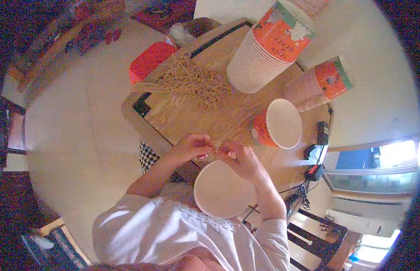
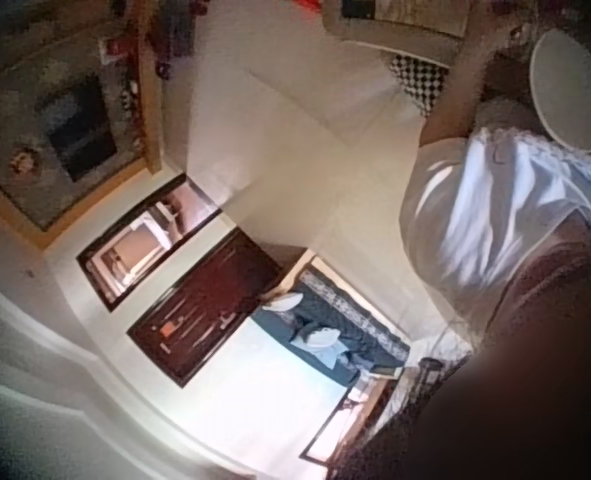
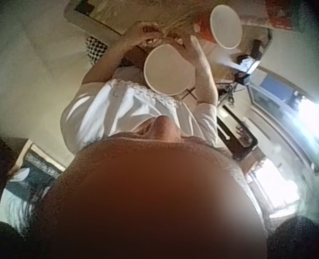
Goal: Threading a string through holes in paper cups to assemble them for a decoration.
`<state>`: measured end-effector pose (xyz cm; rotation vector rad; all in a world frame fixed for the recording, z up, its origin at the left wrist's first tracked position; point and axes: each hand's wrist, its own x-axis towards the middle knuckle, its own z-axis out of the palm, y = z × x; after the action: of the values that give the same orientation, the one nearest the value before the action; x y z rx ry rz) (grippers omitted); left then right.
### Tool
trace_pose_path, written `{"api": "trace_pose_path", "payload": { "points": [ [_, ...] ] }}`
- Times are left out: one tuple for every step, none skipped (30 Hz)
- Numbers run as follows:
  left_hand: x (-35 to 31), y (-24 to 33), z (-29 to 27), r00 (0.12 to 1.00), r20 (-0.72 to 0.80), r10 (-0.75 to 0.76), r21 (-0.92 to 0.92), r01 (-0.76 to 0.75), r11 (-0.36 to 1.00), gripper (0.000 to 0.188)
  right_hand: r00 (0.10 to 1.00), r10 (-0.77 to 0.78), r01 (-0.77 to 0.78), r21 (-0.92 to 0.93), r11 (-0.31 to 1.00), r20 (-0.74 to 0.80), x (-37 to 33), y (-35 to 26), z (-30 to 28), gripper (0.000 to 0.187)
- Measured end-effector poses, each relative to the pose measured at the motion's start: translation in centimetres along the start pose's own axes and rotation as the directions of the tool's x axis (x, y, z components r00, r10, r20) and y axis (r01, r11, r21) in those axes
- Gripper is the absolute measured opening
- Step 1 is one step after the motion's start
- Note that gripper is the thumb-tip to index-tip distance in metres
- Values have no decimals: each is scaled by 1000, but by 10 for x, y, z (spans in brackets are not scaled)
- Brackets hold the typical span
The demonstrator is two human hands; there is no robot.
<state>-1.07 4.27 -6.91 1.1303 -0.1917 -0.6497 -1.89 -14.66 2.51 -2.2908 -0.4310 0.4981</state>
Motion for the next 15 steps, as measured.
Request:
{"api": "trace_pose_path", "payload": {
  "points": [
    [0,-1,0,1000,-3,-2,-1,2,1000,10,1000,0,0,2,1000,4,1,0,0,17],
    [-1,-3,-1,1000,-9,14,-7,-14,1000,9,999,-16,15,11,1000,35,2,1,1,16],
    [-1,-4,-1,999,-16,31,-13,-31,999,9,997,-32,30,21,999,66,3,2,2,15],
    [-3,-3,-1,999,-17,28,-16,-28,999,9,997,-29,28,22,999,69,3,2,4,15],
    [-6,1,0,999,-14,30,-46,-30,998,9,997,3,-7,59,998,77,3,2,5,15],
    [-8,2,0,999,-12,32,-76,-33,997,9,996,34,-43,95,995,86,4,2,7,14],
    [-8,0,-1,999,-14,29,-79,-30,996,9,995,36,-45,96,994,90,3,3,6,14],
    [-9,-2,-2,999,-16,33,-66,-34,997,9,995,45,-50,61,997,86,3,3,5,13],
    [-10,-3,-3,999,-18,38,-54,-39,998,9,995,53,-56,25,998,82,2,4,3,12],
    [-12,-2,-2,999,-22,37,-56,-38,998,9,995,53,-56,25,998,86,2,6,2,12],
    [-14,2,1,1000,-21,7,17,-7,1000,9,997,36,-37,14,999,68,1,10,1,12],
    [-15,4,4,999,-23,-22,89,24,996,9,999,17,-18,1,1000,50,0,11,1,12],
    [-15,3,6,1000,-20,-23,87,25,996,9,999,21,-21,0,1000,49,1,11,1,12],
    [-15,1,8,1000,-17,-11,26,11,1000,9,997,18,-23,63,998,74,3,12,1,12],
    [-15,1,9,1000,-16,3,-34,-3,999,9,995,14,-26,126,992,98,5,13,1,12]
  ]
}}
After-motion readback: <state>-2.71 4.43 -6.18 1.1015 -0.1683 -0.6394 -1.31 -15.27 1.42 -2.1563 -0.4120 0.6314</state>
